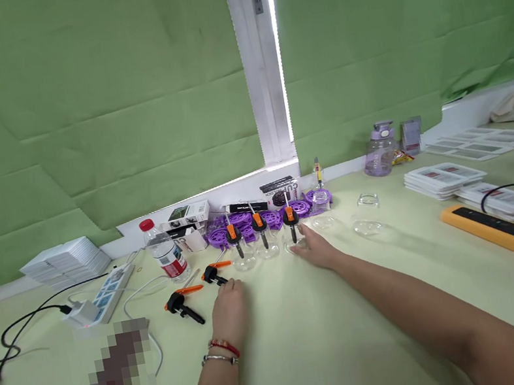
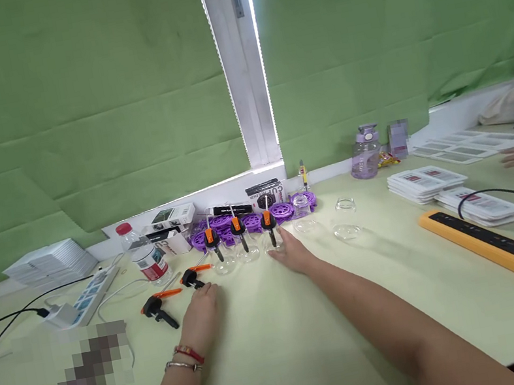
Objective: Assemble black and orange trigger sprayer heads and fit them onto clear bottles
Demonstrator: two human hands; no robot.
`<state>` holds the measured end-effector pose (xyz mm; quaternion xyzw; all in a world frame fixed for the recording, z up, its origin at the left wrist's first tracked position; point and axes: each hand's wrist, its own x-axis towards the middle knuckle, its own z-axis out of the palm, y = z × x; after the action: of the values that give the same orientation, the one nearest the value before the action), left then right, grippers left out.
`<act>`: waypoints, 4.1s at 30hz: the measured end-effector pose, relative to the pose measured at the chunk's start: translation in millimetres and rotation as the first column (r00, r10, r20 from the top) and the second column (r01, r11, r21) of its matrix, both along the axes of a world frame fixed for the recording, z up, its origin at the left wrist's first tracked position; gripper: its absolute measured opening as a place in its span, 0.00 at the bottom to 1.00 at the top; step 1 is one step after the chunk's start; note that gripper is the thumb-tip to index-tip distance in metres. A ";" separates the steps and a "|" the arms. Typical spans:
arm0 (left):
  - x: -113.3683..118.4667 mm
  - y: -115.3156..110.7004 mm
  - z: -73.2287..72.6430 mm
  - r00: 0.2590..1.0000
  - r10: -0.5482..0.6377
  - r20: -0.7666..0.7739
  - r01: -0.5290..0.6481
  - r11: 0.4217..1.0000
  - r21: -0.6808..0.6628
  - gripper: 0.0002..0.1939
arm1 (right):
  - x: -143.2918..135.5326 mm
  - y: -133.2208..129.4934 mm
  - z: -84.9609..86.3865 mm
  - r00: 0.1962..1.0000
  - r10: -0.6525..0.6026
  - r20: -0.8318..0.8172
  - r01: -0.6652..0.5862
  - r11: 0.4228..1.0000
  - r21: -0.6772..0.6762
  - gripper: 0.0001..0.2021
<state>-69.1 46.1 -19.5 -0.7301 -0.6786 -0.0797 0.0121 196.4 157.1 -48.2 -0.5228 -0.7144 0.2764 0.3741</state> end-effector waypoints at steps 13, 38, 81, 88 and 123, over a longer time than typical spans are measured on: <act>-12.8 16.0 7.1 0.985 0.173 -0.007 -0.167 0.959 0.229 0.20 | -0.2 20.6 -9.9 0.972 -0.234 0.037 0.222 0.955 0.197 0.28; -36.8 16.2 5.3 0.872 0.435 0.224 -0.424 0.900 -0.098 0.18 | 42.6 20.3 3.3 0.796 -0.598 -0.093 0.599 0.800 -0.015 0.39; 54.4 -24.4 11.2 -0.159 0.261 0.952 0.133 0.961 -0.241 0.17 | -2.7 -103.0 25.1 0.902 0.130 0.412 -0.304 0.868 0.392 0.33; 49.8 -23.6 14.9 0.037 0.259 0.965 0.123 0.957 -0.262 0.22 | -0.6 -103.2 26.5 0.904 0.144 0.402 -0.319 0.855 0.410 0.33; 49.1 -27.4 14.2 0.170 0.358 0.918 0.099 0.921 -0.378 0.26 | 12.3 -105.3 28.6 0.902 0.414 0.122 -0.432 0.858 0.280 0.33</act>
<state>-20.0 18.7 -5.3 -0.4350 -0.5902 -0.4026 -0.5481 208.6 51.8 -19.5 -0.2979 -0.8557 0.2248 0.3583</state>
